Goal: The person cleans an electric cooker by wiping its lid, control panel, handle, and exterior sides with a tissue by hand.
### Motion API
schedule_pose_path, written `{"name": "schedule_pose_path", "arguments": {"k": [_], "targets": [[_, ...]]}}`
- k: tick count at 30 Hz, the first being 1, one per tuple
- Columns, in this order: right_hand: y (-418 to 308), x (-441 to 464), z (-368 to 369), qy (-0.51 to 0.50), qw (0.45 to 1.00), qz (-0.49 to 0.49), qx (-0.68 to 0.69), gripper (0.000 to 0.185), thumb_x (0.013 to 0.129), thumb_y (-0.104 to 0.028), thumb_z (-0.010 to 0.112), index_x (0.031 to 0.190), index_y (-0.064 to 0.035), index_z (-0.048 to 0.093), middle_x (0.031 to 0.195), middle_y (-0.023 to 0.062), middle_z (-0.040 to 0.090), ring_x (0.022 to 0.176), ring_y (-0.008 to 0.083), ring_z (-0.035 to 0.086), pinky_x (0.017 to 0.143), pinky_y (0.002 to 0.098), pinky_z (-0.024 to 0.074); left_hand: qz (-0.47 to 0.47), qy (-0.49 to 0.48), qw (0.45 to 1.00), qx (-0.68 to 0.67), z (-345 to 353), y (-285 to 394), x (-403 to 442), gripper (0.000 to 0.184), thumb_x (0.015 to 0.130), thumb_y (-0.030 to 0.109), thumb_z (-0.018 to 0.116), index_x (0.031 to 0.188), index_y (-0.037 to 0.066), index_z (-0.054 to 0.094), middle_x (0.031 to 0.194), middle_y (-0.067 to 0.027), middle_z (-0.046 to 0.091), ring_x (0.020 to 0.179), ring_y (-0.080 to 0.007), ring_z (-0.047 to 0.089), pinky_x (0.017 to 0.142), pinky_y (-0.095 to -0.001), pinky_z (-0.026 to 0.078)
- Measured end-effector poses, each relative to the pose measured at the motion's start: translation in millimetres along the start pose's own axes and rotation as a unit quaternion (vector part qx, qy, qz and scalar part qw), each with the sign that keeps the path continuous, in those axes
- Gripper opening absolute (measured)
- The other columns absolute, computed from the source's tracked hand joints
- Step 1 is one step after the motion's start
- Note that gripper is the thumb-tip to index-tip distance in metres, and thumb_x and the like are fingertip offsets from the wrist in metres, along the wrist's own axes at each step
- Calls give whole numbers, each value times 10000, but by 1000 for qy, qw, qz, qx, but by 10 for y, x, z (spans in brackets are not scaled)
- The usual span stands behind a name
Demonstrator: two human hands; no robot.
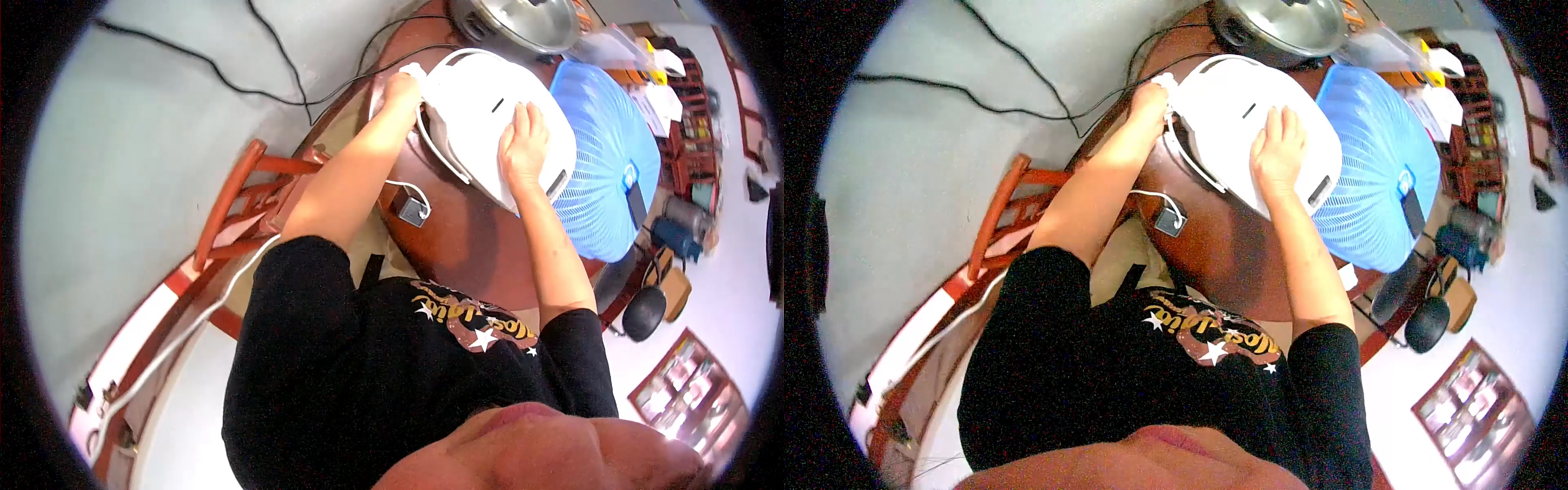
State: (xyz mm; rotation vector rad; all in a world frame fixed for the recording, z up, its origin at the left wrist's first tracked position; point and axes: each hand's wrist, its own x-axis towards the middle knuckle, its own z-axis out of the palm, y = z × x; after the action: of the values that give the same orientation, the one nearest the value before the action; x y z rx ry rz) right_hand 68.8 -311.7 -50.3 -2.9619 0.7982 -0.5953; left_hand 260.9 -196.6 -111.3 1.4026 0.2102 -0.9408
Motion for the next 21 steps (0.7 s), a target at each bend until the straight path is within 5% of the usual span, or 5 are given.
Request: {"name": "schedule_pose_path", "arguments": {"k": [6,9,10,12,21], "targets": [[111,188,-162,-28,995,54,83,362,857,-166,570,1182,-8,549,1205,193,543,1112,341,515,944,451,404,100,-20,995,4,292,565,-701,148,895,79,472,845,23,600,768,-71,606,597,-161,572,510,-296,444],[-159,592,-631,-57,693,404,594,311,922,-276,553,1067,-4,585,946,117,629,896,250,602,844,390,469,97,-178,979,34,524,456,-1064,198,955,141,446,973,21,602,842,-41,619,742,-111,571,671,-271,474],[-158,606,-701,-55,693,404,594,311,922,-276,553,1067,-4,585,946,117,629,896,250,602,844,390,469,114,-203,972,40,615,392,-1189,156,903,124,536,991,16,605,856,-19,618,796,-111,570,722,-252,454],[-169,630,-748,-29,480,466,743,259,922,-262,556,1011,-19,575,888,101,609,806,234,593,778,384,491,159,-230,954,110,648,353,-1393,150,906,119,538,1002,25,604,896,-23,615,842,-108,571,753,-258,459],[-215,185,-1002,-45,455,477,751,130,944,-192,490,869,-90,464,637,-7,402,585,141,398,536,307,360,35,-20,999,-23,-199,-98,-18,75,870,91,508,849,41,560,780,-43,605,616,-122,571,475,-263,444]]}}
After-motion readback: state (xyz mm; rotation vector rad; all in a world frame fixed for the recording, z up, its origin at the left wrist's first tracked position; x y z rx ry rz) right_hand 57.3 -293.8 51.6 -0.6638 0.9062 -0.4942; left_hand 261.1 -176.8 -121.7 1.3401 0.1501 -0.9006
